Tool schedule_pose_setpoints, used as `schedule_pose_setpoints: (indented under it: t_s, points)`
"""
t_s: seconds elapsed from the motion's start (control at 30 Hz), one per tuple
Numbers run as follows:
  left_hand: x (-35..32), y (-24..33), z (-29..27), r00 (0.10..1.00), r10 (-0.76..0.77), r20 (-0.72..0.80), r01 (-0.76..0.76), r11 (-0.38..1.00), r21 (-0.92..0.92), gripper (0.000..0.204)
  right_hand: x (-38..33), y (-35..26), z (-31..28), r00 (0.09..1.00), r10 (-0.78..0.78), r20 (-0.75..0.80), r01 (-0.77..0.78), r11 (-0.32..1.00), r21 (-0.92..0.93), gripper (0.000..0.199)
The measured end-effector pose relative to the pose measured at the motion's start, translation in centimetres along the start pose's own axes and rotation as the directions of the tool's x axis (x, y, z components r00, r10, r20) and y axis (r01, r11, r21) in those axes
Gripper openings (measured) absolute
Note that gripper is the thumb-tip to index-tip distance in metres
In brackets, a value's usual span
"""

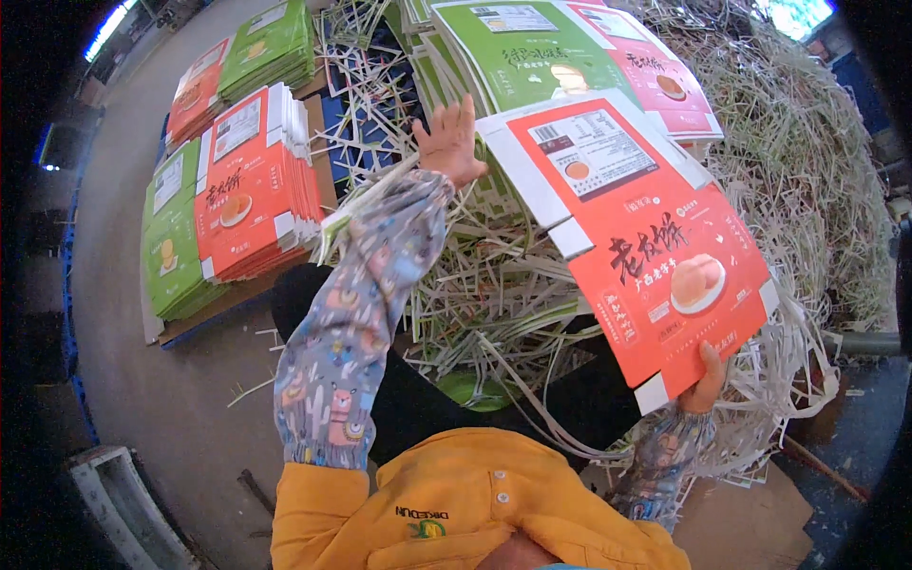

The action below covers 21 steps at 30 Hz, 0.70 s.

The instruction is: The person is sorting through a pile of cardboard packaging and stacking finished boxes.

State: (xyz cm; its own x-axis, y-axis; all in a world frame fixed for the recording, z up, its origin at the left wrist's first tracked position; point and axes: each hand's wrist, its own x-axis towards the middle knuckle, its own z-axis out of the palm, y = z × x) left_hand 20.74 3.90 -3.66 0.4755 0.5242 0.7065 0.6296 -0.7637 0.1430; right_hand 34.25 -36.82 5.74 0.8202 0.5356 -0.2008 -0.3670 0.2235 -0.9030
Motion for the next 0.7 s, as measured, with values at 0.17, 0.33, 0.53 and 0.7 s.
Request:
schedule_pose_setpoints:
  t_s: [0.17,0.33,0.53,0.7]
  points:
    - [1.5,-2.2,2.9,0.668,-0.055,0.742,0.292,0.937,-0.192,0.033,-0.2,-0.5,-1.8,0.998,-0.026,-0.053,0.021,0.996,-0.091,0.058]
    - [5.2,-7.0,2.1,0.896,0.388,0.214,-0.332,0.908,-0.254,0.014,-0.4,-1.0,-2.6,0.994,0.107,-0.018,-0.104,0.988,0.116,0.065]
    - [15.2,-11.5,-1.1,0.997,0.079,-0.001,-0.072,0.916,0.394,0.026,-0.9,-0.2,-0.3,0.989,-0.063,0.137,0.038,0.983,0.178,0.078]
    - [17.1,-10.1,-4.0,0.961,0.211,-0.178,-0.143,0.933,0.331,0.037,1.0,4.1,-0.6,0.981,0.069,0.18,-0.122,0.946,0.3,0.073]
